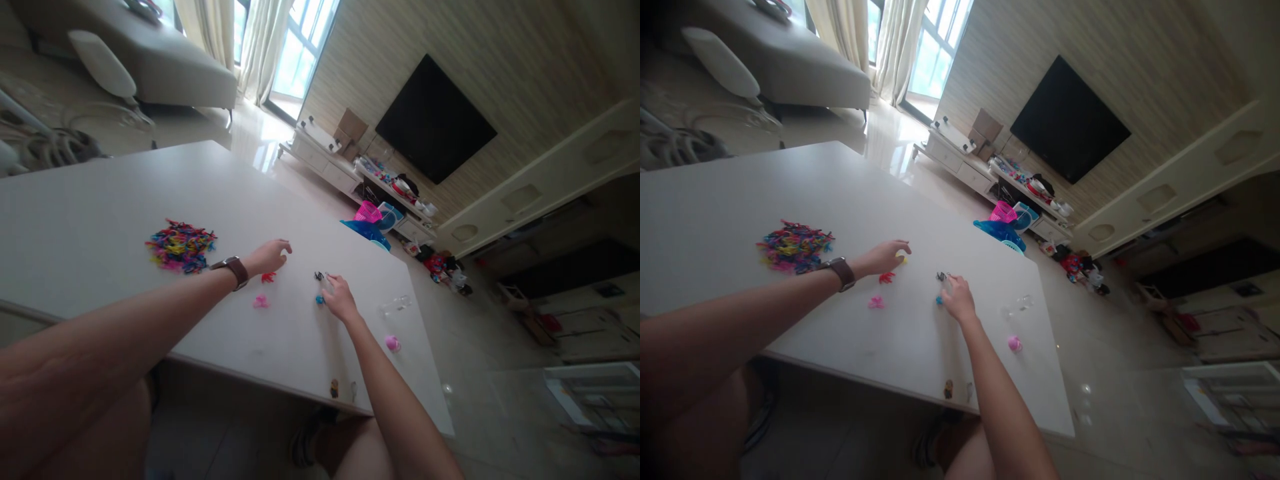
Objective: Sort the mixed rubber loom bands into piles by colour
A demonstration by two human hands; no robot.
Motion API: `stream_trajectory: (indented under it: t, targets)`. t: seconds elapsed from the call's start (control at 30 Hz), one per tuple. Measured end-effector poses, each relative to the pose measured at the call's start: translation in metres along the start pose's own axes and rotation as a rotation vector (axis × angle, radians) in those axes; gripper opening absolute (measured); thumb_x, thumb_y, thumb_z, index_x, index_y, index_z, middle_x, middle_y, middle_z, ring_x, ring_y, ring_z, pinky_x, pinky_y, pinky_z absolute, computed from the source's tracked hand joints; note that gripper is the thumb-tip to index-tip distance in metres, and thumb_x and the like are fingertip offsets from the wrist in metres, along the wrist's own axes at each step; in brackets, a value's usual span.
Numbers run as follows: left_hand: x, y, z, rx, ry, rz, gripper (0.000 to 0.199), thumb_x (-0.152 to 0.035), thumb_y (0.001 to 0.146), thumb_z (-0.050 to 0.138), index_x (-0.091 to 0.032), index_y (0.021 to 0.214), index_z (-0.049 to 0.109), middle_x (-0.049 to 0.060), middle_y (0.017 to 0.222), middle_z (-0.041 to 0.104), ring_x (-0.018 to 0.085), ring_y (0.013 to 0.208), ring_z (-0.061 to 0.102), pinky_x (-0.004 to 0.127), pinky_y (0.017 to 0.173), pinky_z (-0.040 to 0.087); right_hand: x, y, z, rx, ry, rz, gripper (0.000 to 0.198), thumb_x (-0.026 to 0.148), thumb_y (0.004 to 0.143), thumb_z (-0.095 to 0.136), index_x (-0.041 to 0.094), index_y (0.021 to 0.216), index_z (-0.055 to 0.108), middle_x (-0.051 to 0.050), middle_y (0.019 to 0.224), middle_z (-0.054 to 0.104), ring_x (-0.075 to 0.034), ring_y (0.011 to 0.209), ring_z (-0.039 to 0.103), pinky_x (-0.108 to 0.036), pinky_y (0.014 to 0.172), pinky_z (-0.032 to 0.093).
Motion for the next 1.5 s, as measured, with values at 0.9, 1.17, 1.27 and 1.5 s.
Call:
stream_trajectory:
  t: [0.9, 1.17, 1.27, 1.5]
  targets:
    - [0.008, -0.008, -0.022, -0.042, -0.081, 0.0, 0.041, -0.007, 0.076, 0.049, -0.016, 0.11, 0.071, 0.012, 0.137, 0.06, 0.027, 0.137, 0.049, 0.036, 0.117, 0.036, -0.005, 0.022, -0.016, 0.047, -0.096, 0.053, 0.038, 0.022, 0.085, 0.06, 0.012, 0.12, 0.069, -0.015, 0.125, 0.066, -0.024, 0.123, 0.056, -0.037, 0.111, 0.038]
    - [0.022, -0.009, -0.027, -0.039, -0.019, -0.004, 0.042, -0.01, 0.073, 0.05, -0.018, 0.109, 0.071, 0.012, 0.131, 0.063, 0.028, 0.133, 0.052, 0.038, 0.116, 0.037, -0.015, -0.005, -0.037, 0.013, -0.135, 0.061, 0.031, 0.024, 0.084, 0.059, 0.015, 0.112, 0.071, -0.012, 0.122, 0.067, -0.023, 0.12, 0.058, -0.037, 0.108, 0.04]
    - [0.029, -0.013, -0.035, -0.062, 0.005, 0.007, 0.041, -0.012, 0.073, 0.051, -0.017, 0.109, 0.071, 0.012, 0.13, 0.063, 0.028, 0.13, 0.054, 0.035, 0.115, 0.038, -0.015, -0.013, -0.038, 0.004, -0.132, 0.068, 0.031, 0.024, 0.085, 0.059, 0.016, 0.111, 0.072, -0.012, 0.122, 0.067, -0.023, 0.12, 0.058, -0.037, 0.109, 0.04]
    - [0.065, -0.025, -0.079, -0.124, 0.079, -0.101, 0.033, -0.011, 0.072, 0.058, -0.017, 0.1, 0.073, 0.01, 0.126, 0.065, 0.025, 0.112, 0.062, 0.031, 0.103, 0.047, -0.009, -0.021, -0.038, -0.005, -0.127, 0.051, 0.028, 0.023, 0.084, 0.06, 0.017, 0.108, 0.073, -0.012, 0.122, 0.068, -0.024, 0.12, 0.06, -0.039, 0.109, 0.042]
Point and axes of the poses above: each hand's wrist, its own y-axis towards the middle knuckle, its own z-axis out of the palm, x = y × z, the point moved 9 cm from there along y, towards the middle knuckle
